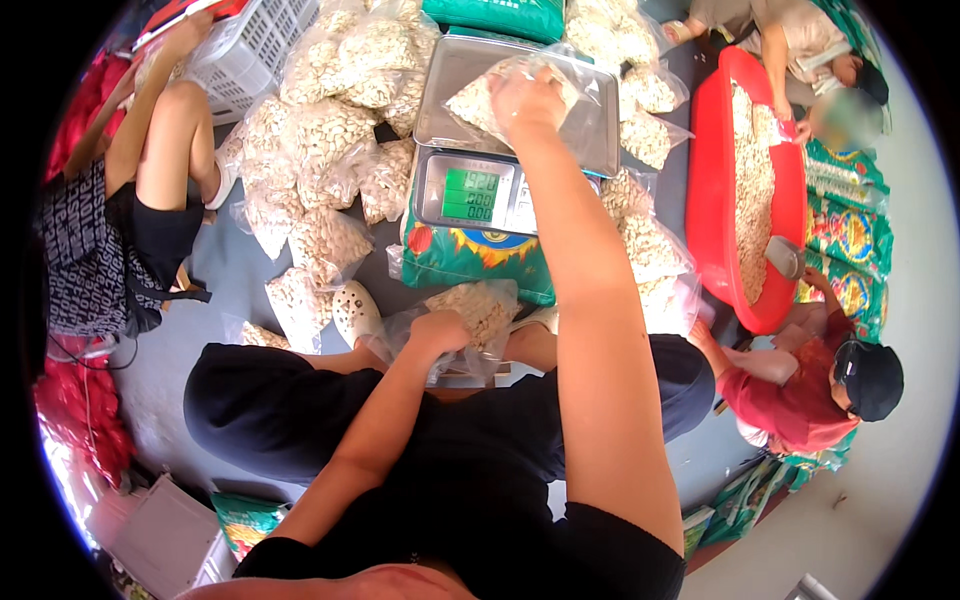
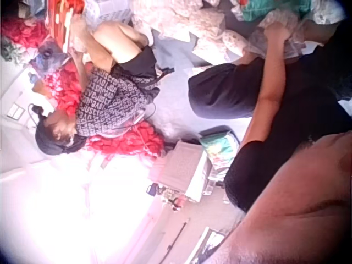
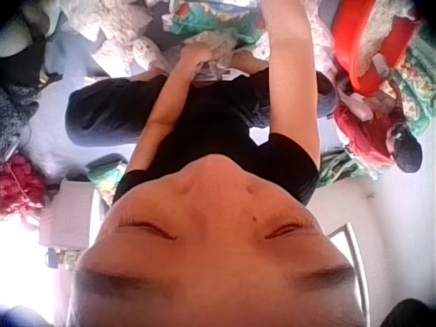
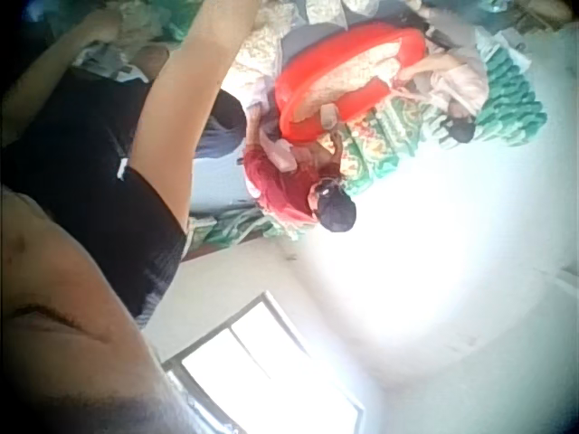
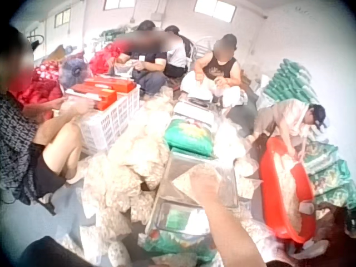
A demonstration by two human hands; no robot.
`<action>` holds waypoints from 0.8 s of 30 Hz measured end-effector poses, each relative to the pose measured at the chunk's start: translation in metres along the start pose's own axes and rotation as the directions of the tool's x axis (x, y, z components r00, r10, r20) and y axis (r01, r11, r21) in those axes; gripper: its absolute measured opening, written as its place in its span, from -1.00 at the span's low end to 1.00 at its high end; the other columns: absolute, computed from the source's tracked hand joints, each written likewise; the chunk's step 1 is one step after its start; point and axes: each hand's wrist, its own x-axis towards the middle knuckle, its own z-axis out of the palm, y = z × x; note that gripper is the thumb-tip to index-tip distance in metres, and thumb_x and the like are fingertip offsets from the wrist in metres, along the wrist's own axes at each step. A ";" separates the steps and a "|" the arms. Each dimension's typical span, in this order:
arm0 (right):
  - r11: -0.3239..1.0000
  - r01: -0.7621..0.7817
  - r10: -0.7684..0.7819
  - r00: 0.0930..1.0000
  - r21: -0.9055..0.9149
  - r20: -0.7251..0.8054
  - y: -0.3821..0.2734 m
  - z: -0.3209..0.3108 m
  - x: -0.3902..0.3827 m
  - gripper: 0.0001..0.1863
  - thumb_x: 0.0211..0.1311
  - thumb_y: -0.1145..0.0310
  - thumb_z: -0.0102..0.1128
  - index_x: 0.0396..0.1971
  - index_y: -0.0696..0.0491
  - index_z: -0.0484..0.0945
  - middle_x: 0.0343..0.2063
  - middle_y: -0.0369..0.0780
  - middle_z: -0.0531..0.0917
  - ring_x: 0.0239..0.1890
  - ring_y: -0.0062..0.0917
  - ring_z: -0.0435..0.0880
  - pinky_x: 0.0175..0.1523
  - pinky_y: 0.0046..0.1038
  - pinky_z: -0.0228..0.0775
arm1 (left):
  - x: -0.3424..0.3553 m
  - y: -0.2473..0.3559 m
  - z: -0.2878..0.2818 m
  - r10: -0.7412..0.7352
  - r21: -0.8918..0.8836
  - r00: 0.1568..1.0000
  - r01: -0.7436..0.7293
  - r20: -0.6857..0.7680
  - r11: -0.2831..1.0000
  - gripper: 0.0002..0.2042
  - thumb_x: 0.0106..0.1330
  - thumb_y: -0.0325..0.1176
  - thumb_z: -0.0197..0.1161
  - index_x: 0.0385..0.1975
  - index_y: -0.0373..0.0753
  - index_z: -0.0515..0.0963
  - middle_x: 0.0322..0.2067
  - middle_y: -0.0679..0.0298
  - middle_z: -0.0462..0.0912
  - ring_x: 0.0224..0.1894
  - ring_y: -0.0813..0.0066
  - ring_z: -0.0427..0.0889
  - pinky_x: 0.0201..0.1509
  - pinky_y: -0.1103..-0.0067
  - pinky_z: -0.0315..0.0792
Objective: The person scoops grains from a red basin into plastic bags, weighs each bag on a digital scale, and sets the filled bags aside. The process is repeated continuously with multiple bags.
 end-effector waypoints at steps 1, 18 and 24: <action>0.999 0.019 -0.024 0.991 -0.037 -0.128 0.005 0.011 0.002 -0.50 0.26 -0.07 -0.10 -0.02 -0.02 0.51 -0.05 -0.06 0.58 0.05 -0.23 0.54 0.12 -0.27 0.34 | 0.001 0.000 -0.001 -0.006 -0.011 1.000 0.007 0.009 1.000 -0.71 -0.11 -0.25 0.19 -0.39 -0.19 0.68 -0.29 0.12 0.68 -0.16 0.17 0.65 -0.19 0.33 0.50; -0.023 -0.364 0.058 0.929 0.931 0.365 0.069 -0.050 -0.005 -0.72 0.40 0.17 -0.13 -0.20 -0.01 0.54 -0.61 -0.34 0.39 -0.71 -0.67 0.27 -0.70 -0.59 0.00 | 0.000 0.013 0.008 -0.038 0.112 0.999 0.035 0.022 0.993 -0.75 -0.07 -0.24 0.13 -0.48 -0.16 0.69 -0.31 0.13 0.69 -0.17 0.16 0.65 -0.16 0.33 0.48; 0.026 -0.371 -0.259 0.894 0.928 0.365 0.085 -0.082 -0.075 -0.69 0.42 0.13 -0.14 -0.04 -0.04 0.47 -0.54 -0.33 0.40 -0.74 -0.76 0.20 -0.76 -0.71 -0.07 | 0.017 -0.005 0.019 -0.038 0.109 0.999 0.036 0.019 0.993 -0.79 -0.03 -0.25 0.13 -0.53 -0.11 0.70 -0.34 0.21 0.70 -0.19 0.21 0.65 -0.15 0.35 0.47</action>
